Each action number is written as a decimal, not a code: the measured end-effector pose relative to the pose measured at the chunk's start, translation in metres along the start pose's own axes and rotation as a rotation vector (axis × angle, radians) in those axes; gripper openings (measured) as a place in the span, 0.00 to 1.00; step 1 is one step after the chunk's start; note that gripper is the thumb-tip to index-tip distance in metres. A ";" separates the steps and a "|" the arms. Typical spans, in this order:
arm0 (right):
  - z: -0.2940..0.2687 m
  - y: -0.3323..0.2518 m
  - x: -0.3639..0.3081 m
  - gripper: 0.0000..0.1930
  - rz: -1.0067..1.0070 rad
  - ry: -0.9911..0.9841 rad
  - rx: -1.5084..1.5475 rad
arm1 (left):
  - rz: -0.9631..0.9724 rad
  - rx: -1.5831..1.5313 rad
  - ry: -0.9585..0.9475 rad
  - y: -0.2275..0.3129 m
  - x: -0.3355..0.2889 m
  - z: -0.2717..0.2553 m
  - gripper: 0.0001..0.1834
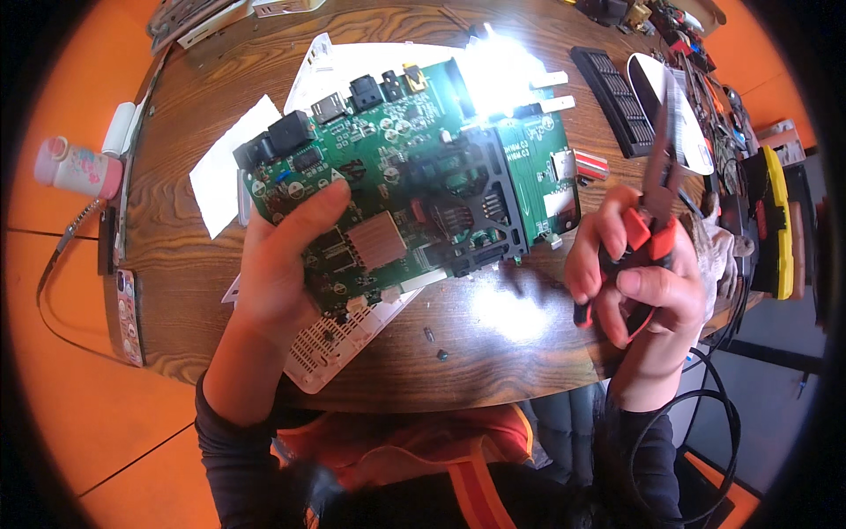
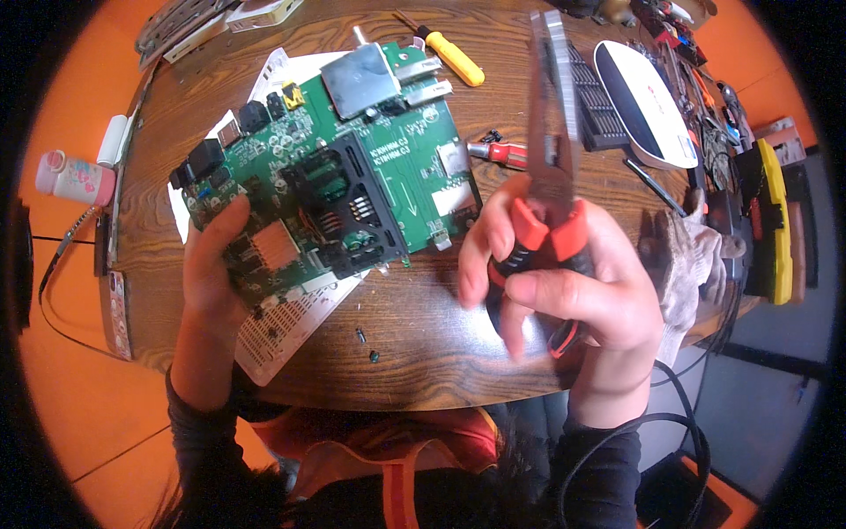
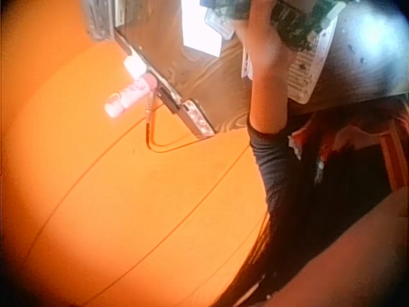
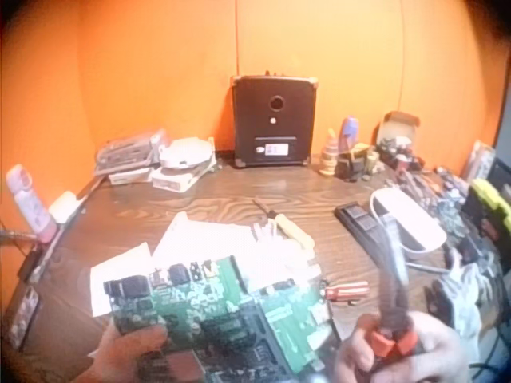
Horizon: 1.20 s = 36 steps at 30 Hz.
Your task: The person uses a screwdriver to remove screws from a green circuit board, then places the board into a white plastic housing and closes the casing. The person handles the circuit board, screws, and housing throughout the process.
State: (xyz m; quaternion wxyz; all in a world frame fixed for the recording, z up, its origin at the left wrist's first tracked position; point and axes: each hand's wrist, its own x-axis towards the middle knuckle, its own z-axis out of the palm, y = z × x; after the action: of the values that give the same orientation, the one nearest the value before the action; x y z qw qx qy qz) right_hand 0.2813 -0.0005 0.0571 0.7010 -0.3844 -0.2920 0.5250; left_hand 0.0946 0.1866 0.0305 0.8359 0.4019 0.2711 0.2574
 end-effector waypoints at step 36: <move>-0.023 0.026 0.030 0.35 -0.570 0.265 -1.543 | 0.287 -0.097 0.047 0.007 0.004 0.003 0.16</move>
State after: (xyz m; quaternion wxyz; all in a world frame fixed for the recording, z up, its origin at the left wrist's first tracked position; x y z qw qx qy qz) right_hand 0.2952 0.0267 0.0230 0.3753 -0.7268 -0.5710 -0.0700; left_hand 0.0981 0.1911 0.0369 0.8022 0.3896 0.2177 0.3966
